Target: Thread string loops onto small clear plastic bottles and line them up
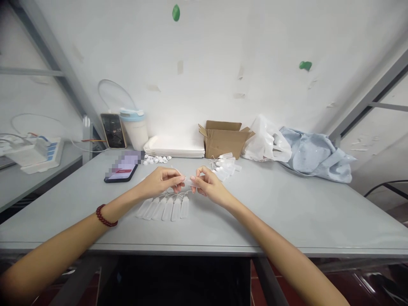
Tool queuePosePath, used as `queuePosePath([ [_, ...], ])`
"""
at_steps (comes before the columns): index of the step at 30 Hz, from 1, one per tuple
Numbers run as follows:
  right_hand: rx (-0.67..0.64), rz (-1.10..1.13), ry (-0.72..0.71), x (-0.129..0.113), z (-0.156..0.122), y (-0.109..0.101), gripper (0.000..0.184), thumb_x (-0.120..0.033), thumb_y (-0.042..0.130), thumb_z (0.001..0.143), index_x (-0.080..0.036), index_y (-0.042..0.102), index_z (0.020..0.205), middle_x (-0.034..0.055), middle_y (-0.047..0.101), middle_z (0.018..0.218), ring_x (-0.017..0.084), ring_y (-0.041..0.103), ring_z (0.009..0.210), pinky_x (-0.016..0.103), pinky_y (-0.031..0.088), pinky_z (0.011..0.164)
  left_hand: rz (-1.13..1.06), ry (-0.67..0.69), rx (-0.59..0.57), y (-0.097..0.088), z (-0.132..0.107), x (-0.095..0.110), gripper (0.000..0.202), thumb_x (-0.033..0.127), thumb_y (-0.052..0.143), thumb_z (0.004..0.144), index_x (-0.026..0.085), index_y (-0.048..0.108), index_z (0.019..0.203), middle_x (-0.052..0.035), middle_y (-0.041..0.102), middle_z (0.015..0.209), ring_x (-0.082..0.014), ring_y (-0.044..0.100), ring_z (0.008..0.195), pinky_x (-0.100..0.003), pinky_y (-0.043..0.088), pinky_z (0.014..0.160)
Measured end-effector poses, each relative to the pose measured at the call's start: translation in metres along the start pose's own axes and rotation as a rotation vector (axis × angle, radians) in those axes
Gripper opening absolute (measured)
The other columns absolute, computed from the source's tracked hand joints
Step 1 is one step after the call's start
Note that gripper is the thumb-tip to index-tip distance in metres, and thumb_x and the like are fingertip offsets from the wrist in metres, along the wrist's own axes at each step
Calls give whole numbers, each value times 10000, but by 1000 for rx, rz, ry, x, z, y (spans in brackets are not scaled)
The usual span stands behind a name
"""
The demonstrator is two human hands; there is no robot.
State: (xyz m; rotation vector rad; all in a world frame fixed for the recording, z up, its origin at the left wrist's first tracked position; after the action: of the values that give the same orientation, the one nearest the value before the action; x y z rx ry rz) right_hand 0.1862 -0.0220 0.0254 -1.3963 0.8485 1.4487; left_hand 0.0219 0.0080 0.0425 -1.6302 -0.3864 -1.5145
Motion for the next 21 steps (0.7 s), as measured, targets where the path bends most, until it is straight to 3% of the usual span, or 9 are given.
queuePosePath([
  [4,-17,-61,6,1,-1,1,301,-435,559,808,-233,337,801,-50,583,609,66,373,421,214,258,433,-57,-58,-13,2,1,-4,276,358,574,806,106,612,700,-32,623,640,-116,603,550,-229,495,560],
  [8,97,-275,-115,0,-1,-1,318,-386,651,741,-230,403,865,-53,533,665,86,450,519,225,339,485,-123,-78,46,-1,3,-6,302,365,574,805,104,589,653,-28,613,586,-113,598,503,-231,502,528],
  [12,185,-423,-204,-2,-2,-3,236,-378,612,776,-217,494,902,-19,549,722,108,501,585,248,390,533,-149,-59,51,-3,4,-5,309,373,579,804,104,587,652,-28,616,576,-111,597,502,-228,504,525],
  [16,179,-340,-140,-3,-2,-4,260,-428,600,782,-198,510,864,-38,538,591,107,512,490,250,380,496,-105,15,72,-1,3,-3,238,326,608,782,99,624,715,-30,632,630,-112,604,543,-232,514,570],
  [21,126,-175,-59,-5,-2,-4,306,-486,538,812,-187,470,807,5,638,648,78,466,426,224,306,433,-53,96,154,3,1,-2,182,281,636,760,106,652,808,-41,656,747,-121,616,662,-222,515,638],
])
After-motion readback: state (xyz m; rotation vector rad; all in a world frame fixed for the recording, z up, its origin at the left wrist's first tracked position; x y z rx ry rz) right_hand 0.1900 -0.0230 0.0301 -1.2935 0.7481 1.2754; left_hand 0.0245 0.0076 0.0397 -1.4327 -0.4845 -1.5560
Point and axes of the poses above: each hand's wrist, its own z-axis towards the middle knuckle, its own y-axis out of the palm, x = y × z, the point moved 3 cm from there along z, towards the middle knuckle
